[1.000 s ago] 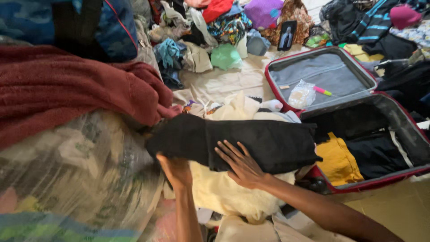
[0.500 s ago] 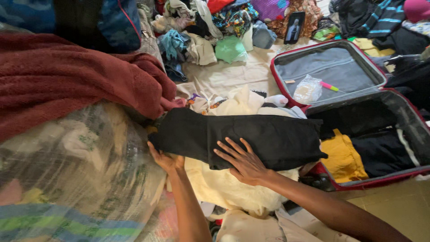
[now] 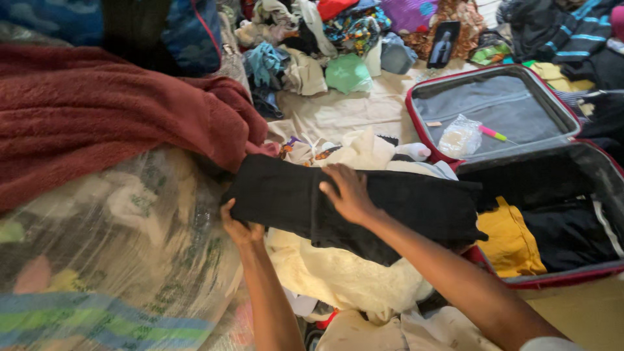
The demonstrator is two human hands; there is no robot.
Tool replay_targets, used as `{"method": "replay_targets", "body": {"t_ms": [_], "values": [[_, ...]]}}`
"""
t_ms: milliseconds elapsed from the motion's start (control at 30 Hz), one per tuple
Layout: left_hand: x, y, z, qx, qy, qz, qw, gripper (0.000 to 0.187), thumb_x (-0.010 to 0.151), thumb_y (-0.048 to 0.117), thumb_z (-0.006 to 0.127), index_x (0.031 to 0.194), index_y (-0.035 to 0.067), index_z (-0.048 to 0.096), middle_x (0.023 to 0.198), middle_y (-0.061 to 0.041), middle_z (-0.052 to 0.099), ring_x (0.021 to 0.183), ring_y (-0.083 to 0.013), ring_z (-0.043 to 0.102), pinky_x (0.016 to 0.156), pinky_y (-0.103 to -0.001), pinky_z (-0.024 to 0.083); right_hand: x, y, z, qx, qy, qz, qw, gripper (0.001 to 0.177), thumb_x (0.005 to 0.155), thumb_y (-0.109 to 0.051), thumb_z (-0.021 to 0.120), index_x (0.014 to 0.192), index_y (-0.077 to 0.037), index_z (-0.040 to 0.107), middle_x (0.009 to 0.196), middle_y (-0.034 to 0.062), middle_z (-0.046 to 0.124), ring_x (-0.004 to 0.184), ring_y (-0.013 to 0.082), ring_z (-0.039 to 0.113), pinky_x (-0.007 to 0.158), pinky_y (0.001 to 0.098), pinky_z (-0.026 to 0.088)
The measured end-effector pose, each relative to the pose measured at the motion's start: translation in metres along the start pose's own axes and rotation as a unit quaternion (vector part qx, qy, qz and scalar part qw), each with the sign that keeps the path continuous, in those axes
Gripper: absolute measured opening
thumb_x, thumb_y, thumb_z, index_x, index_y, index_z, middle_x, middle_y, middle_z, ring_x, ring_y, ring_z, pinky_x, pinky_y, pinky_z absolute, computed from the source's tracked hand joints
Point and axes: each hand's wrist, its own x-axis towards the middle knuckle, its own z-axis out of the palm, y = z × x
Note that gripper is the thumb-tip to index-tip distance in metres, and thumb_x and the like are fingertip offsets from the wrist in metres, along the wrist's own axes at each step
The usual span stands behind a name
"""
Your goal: The person folds and places items of clothing into a red suitcase on the floor among piles of other laundry.
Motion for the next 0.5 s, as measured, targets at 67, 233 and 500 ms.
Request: {"method": "replay_targets", "body": {"t_ms": [67,233,500], "values": [[0.004,-0.002,-0.007,-0.005,0.005,0.006,1.0,0.042,0.085,0.015,0.067,0.122,-0.004,0.065,0.122,-0.019,0.07,0.112,-0.0355,0.068,0.103,-0.047,0.055,0.022,0.017,0.01,-0.023,-0.04,0.053,0.998,0.037,0.098,-0.041,0.064,0.128,-0.019,0.064,0.132,0.0049,0.062,0.13,0.0265,0.053,0.109,0.0528,0.034],[0.005,-0.003,-0.01,-0.011,0.083,0.027,0.996,0.043,0.079,0.011,0.067,0.12,-0.003,0.066,0.122,-0.017,0.071,0.113,-0.0344,0.069,0.104,-0.046,0.056,0.053,0.038,0.025,-0.023,-0.117,0.117,0.986,0.024,0.091,-0.04,0.072,0.108,-0.023,0.074,0.113,0.0035,0.067,0.114,0.0247,0.056,0.098,0.0516,0.034],[0.001,0.005,-0.019,-0.007,0.094,0.02,0.995,0.047,0.086,0.01,0.064,0.13,-0.005,0.061,0.133,-0.02,0.066,0.122,-0.0352,0.064,0.109,-0.048,0.052,0.06,0.04,0.017,0.086,-0.108,0.132,0.982,0.025,0.089,-0.031,0.078,0.1,-0.012,0.068,0.111,0.0045,0.066,0.103,0.0221,0.066,0.093,0.0525,0.039]]}}
